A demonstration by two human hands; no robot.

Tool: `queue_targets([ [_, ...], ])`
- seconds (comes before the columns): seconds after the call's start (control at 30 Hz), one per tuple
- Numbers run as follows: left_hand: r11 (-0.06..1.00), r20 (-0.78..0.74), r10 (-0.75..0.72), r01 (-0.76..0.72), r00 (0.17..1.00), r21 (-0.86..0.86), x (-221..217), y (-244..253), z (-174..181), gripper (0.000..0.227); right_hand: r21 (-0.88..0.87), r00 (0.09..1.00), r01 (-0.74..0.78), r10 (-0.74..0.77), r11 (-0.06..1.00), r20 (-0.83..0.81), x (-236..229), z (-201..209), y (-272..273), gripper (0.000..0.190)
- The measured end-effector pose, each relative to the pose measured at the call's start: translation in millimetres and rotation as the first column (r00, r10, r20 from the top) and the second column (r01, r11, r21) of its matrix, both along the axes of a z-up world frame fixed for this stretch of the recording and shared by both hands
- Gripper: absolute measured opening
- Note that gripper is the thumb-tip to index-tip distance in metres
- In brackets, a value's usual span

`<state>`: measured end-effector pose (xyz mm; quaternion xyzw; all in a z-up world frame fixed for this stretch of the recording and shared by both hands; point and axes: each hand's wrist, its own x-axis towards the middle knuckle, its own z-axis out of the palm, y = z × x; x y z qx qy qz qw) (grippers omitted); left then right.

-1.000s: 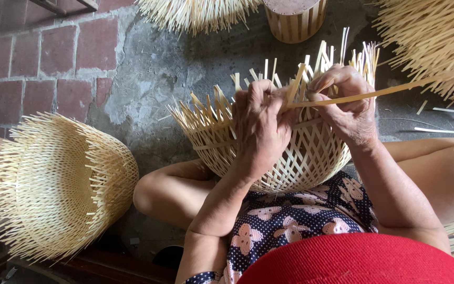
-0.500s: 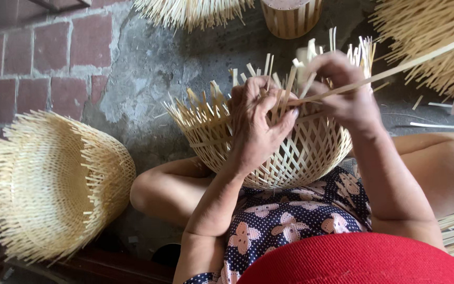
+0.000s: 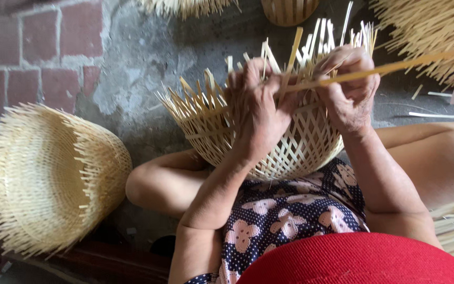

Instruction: The person weaves a bamboo basket by hand, threading thin bamboo strips through the rim of a pre-woven structure while sitting on the floor surrounded by other completed bamboo items.

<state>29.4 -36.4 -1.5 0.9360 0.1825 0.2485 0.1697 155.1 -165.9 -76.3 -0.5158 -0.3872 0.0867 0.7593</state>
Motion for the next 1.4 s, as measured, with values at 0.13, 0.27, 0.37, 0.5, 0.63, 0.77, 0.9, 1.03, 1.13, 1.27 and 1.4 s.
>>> queue_targets([
  [0.13, 1.000, -0.036, 0.024, -0.024, 0.999, 0.001, 10.3, 3.2, -7.0, 0.035, 0.063, 1.000, -0.005, 0.005, 0.998, -0.001, 2.8, -5.8, 1.6, 0.016],
  [0.27, 0.999, -0.017, 0.029, -0.030, 0.999, -0.013, 9.1, 0.2, -7.7, 0.034, 0.061, 0.999, -0.030, 0.031, 0.998, -0.021, 1.4, -2.7, -0.7, 0.016],
  [0.37, 1.000, 0.019, -0.002, 0.003, 1.000, -0.021, 6.4, -0.7, -10.0, 0.031, 0.034, 0.998, 0.022, -0.020, 0.999, -0.054, 0.1, 0.8, 0.7, 0.018],
  [0.5, 0.997, 0.006, -0.044, 0.043, 0.999, 0.060, 1.5, 4.9, -6.9, 0.038, 0.064, 0.983, 0.009, 0.003, 0.998, -0.184, -1.8, 16.1, 5.4, 0.023],
  [0.63, 0.989, -0.001, -0.120, 0.120, 0.993, -0.090, -9.7, 1.7, 5.7, 0.030, -0.041, 0.991, -0.029, 0.024, 0.999, -0.132, -0.3, 35.6, 12.4, 0.051],
  [0.77, 0.993, -0.025, -0.113, 0.111, 0.993, -0.048, -10.8, 0.9, 12.0, 0.033, 0.012, 0.878, -0.262, 0.243, 0.965, -0.412, 15.6, 39.1, -2.5, 0.024],
  [0.9, 0.982, -0.078, -0.149, 0.138, 0.986, -0.131, -10.6, 3.8, 9.9, 0.028, 0.015, 0.904, -0.354, 0.346, 0.935, -0.252, 13.8, 27.7, 4.7, 0.014],
  [1.03, 0.972, -0.033, -0.205, 0.199, 0.978, -0.127, -19.5, 8.9, 16.6, 0.045, -0.040, 0.928, -0.237, 0.213, 0.971, -0.307, 9.7, 21.5, -3.1, 0.011],
  [1.13, 0.957, 0.047, -0.232, 0.237, 0.972, -0.170, -18.0, 15.4, 7.9, 0.038, 0.010, 0.933, -0.191, 0.184, 0.982, -0.309, 5.1, 18.8, -29.1, 0.008],
  [1.27, 0.980, 0.149, -0.175, 0.187, 0.973, -0.070, -19.3, 8.9, -8.8, 0.034, -0.086, 0.990, -0.116, 0.109, 0.989, -0.088, -3.2, 31.7, -42.6, 0.004],
  [1.4, 0.978, 0.140, -0.174, 0.187, 0.975, -0.087, -18.8, 11.7, -13.0, 0.052, -0.226, 0.823, 0.339, -0.172, 0.913, 0.542, 4.2, 52.8, -38.4, 0.027],
])
